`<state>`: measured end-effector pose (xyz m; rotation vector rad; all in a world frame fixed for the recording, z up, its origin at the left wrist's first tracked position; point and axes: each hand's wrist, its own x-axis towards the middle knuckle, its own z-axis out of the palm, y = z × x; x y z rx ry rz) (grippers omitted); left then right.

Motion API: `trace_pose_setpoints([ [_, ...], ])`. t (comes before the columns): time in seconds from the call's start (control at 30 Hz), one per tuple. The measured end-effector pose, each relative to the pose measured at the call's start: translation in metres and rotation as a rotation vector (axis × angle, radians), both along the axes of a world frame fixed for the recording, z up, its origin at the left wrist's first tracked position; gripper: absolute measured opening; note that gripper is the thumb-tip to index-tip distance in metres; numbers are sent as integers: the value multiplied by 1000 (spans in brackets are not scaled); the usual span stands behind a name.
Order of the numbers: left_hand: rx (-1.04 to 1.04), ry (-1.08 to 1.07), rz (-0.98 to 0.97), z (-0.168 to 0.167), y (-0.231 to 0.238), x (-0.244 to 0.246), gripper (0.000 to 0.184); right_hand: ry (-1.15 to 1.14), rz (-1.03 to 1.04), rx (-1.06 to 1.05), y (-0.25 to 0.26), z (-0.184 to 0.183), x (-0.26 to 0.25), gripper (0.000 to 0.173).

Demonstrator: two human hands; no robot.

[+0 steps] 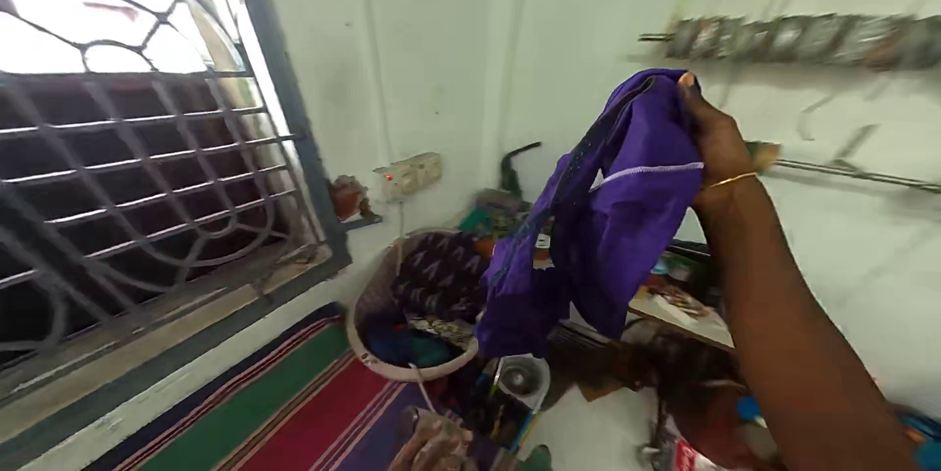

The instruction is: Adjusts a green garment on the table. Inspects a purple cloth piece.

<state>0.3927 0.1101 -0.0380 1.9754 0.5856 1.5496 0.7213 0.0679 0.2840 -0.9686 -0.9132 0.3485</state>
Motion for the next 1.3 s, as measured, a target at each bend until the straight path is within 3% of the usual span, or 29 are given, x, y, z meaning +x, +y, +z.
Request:
trace_pose_setpoints([
  [0.07, 32, -29, -138, 23, -19, 51, 37, -34, -141, -67, -62, 9, -8, 32],
  [0.13, 30, 0, -269, 46, -44, 101, 62, -46, -254, -111, -124, 18, -16, 32],
  [0.23, -103, 143, -581, 68, -92, 160, 84, -30, -339, -125, -216, 26, -28, 35],
  [0.33, -234, 312, -1020, 74, -144, 192, 71, -38, -425, -118, -302, 22, -38, 38],
  [0.4, -138, 475, -1309, 74, -183, 205, 54, -23, -497, -144, -365, 15, -42, 38],
  [0.47, 6, 571, -1470, 72, -222, 214, 38, 11, -553, -190, -431, 5, -50, 39],
  [0.53, 53, 564, -1495, 69, -261, 229, 31, 18, -619, -230, -494, -7, -68, 34],
  [0.57, 53, 516, -1474, 70, -279, 240, 31, -40, -667, -272, -525, -13, -78, 24],
  [0.6, 47, 445, -1438, 74, -297, 253, 30, -124, -697, -368, -559, -18, -86, 29],
  [0.67, 14, 341, -1308, 92, -327, 271, 32, -236, -730, -703, -628, -25, -97, 80],
  [0.7, 26, 311, -1232, 108, -341, 277, 34, -259, -772, -908, -658, -26, -103, 88],
  [0.77, 125, 232, -1123, 138, -364, 290, 36, -322, -897, -1285, -708, -28, -114, 75],
  [0.83, 207, 145, -1086, 159, -385, 308, 37, -365, -1002, -1463, -751, -30, -127, 60],
  [0.93, 222, 141, -1130, 196, -417, 321, 32, -399, -1197, -1456, -800, -28, -160, 47],
  [1.07, 153, 343, -1335, 249, -458, 329, 28, -315, -1460, -1380, -834, -17, -218, 33],
  [1.3, 62, 332, -1571, 278, -506, 336, 20, -154, -1707, -1220, -858, -19, -280, 33],
])
